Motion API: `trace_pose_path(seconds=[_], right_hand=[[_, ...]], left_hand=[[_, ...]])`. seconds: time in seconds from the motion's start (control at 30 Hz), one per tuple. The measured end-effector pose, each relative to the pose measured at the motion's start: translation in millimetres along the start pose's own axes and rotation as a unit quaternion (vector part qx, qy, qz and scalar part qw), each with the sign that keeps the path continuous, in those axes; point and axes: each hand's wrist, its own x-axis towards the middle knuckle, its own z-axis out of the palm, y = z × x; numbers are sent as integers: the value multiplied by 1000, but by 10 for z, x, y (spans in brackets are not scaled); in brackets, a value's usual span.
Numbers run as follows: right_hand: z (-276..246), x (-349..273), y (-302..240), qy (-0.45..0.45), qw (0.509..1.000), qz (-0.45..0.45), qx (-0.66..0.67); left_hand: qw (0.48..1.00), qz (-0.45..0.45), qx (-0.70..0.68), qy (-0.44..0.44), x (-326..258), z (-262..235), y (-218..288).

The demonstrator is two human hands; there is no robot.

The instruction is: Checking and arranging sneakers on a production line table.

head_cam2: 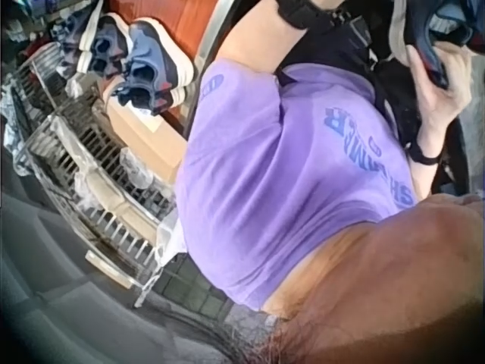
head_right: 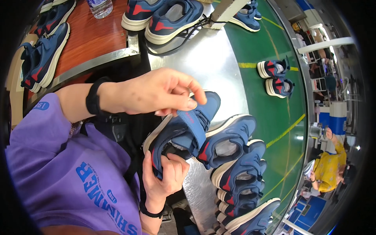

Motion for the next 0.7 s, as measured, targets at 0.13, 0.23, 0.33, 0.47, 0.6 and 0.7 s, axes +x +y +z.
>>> trace_pose_path(seconds=[0.13,0.23,0.33,0.47,0.6,0.7], right_hand=[[-14,-75,20,13,999,27,19],[4,-103,23,14,999,24,17],[20,-80,-37,9,999,34,16],[31,-82,-55,11,999,38,18],[29,-76,-69,3,999,46,22],[7,-47,-53,-10,999,42,18]], left_hand=[[999,-20,-46,2,30,-56,-124],[997,-36,-63,-4,-45,-75,-183],[997,-42,-61,9,-108,-102,-204],[999,-44,-26,19,-208,-80,-220],[998,5,25,65,-353,48,-358],[988,55,90,113,-401,182,-410]])
